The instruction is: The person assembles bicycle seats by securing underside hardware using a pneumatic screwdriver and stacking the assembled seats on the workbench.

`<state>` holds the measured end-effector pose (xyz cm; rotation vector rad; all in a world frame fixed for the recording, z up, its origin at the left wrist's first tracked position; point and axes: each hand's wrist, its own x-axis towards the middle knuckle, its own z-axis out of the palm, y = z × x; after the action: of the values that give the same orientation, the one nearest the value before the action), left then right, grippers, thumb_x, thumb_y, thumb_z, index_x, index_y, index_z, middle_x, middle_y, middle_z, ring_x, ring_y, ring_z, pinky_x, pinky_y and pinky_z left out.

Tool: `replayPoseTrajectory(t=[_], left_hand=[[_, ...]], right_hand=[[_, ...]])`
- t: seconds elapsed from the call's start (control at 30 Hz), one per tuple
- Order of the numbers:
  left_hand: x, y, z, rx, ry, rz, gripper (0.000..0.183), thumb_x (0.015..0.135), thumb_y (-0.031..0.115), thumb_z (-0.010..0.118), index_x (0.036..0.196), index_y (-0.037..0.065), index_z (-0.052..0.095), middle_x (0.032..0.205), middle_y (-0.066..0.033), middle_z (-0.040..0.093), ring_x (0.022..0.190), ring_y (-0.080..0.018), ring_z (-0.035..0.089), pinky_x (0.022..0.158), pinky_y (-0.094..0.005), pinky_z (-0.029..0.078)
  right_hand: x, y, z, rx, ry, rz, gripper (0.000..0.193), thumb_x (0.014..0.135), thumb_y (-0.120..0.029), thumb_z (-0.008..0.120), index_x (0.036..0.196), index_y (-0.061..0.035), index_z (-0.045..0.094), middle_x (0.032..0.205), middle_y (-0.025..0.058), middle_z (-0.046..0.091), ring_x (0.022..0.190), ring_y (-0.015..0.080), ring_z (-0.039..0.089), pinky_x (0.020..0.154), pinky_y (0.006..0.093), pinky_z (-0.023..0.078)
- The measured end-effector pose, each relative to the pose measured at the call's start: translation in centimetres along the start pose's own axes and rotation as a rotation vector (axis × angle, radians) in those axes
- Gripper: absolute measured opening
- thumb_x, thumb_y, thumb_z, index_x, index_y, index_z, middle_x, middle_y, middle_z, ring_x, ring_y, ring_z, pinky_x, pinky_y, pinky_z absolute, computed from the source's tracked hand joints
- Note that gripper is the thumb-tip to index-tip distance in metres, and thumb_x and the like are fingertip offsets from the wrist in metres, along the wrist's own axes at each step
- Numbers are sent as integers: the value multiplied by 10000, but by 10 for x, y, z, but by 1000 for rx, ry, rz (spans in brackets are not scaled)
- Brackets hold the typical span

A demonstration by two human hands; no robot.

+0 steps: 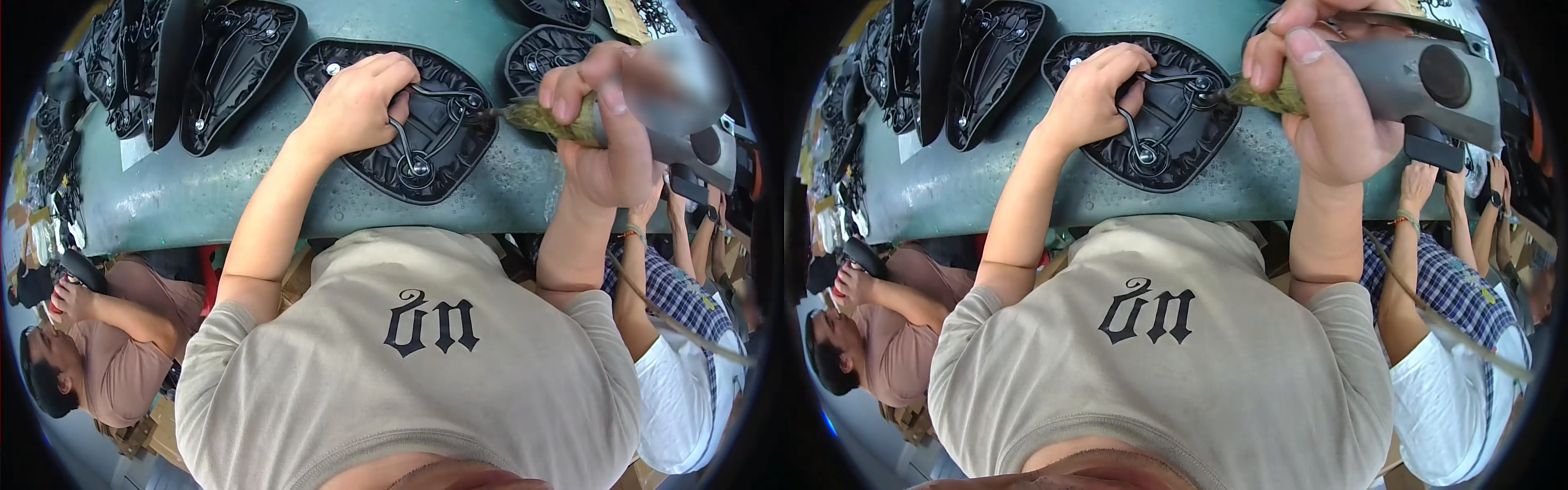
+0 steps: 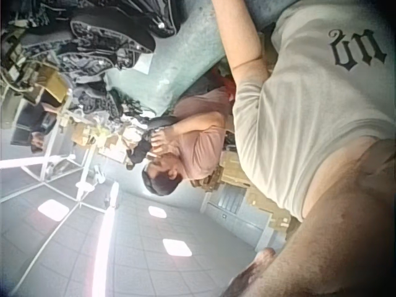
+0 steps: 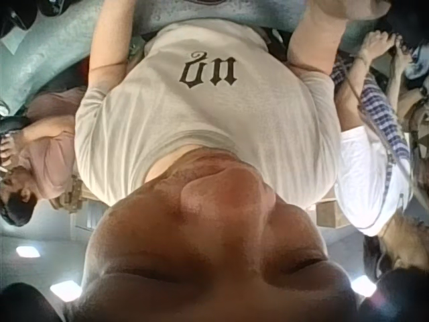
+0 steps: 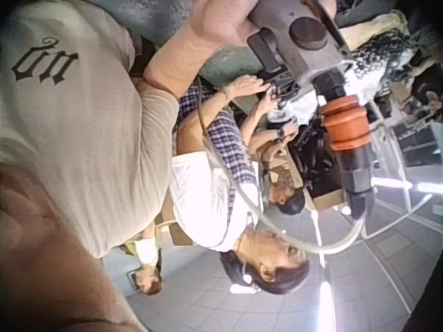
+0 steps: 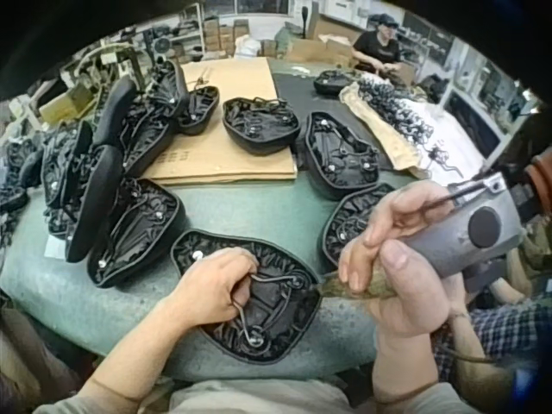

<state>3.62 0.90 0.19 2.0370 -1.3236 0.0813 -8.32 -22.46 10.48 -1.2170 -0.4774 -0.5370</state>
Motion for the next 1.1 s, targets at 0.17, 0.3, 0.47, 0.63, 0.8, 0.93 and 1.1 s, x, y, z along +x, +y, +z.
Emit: replayPoseTrajectory(t=[0.17,0.3,0.47,0.63,0.8,0.93,1.1], left_hand=[[1,1,-3,-9,-7,-27,241,783,-24,660,1016,32,628,1093,-110,709,1026,-334,691,856,-413,574],[0,2,-3,-2,6,-39,263,764,-22,652,1020,37,634,1054,-115,698,986,-338,687,820,-421,574],[0,0,0,-1,45,-13,270,754,-8,658,1018,45,641,1028,-108,691,946,-329,689,779,-421,573],[-9,5,-3,41,62,-53,292,715,11,687,1000,57,641,940,-93,667,907,-329,679,762,-436,571],[-32,42,9,147,354,-433,331,719,40,737,1006,16,575,1043,-162,612,946,-369,647,803,-450,549],[-41,37,14,168,427,-396,495,697,70,770,1111,-29,517,1242,-228,519,1103,-425,559,932,-489,498],[-41,39,12,325,413,-332,546,689,82,778,1153,-33,514,1314,-245,508,1216,-440,504,1027,-511,439]], right_hand=[[-1,19,1,-51,3,41,394,947,0,509,1340,-20,540,1103,193,614,714,223,610,704,438,520],[-5,34,12,-15,94,88,222,945,41,559,1164,21,528,878,137,627,671,212,616,638,379,544],[-2,44,-5,-70,74,82,267,922,79,542,1185,43,520,986,233,645,666,233,622,631,398,540],[5,24,8,-92,37,99,327,927,-19,551,1245,52,530,1033,254,637,682,232,622,662,422,530],[8,-37,18,-75,-124,-23,460,920,-140,504,1362,-29,573,1141,176,595,700,195,593,687,432,498],[-5,-27,36,-90,-132,-14,476,907,-129,530,1370,-22,547,1098,187,564,661,195,590,643,420,507],[-7,-1,47,-138,-146,-11,466,914,-61,545,1375,-20,501,1094,199,566,675,219,595,663,436,518]])
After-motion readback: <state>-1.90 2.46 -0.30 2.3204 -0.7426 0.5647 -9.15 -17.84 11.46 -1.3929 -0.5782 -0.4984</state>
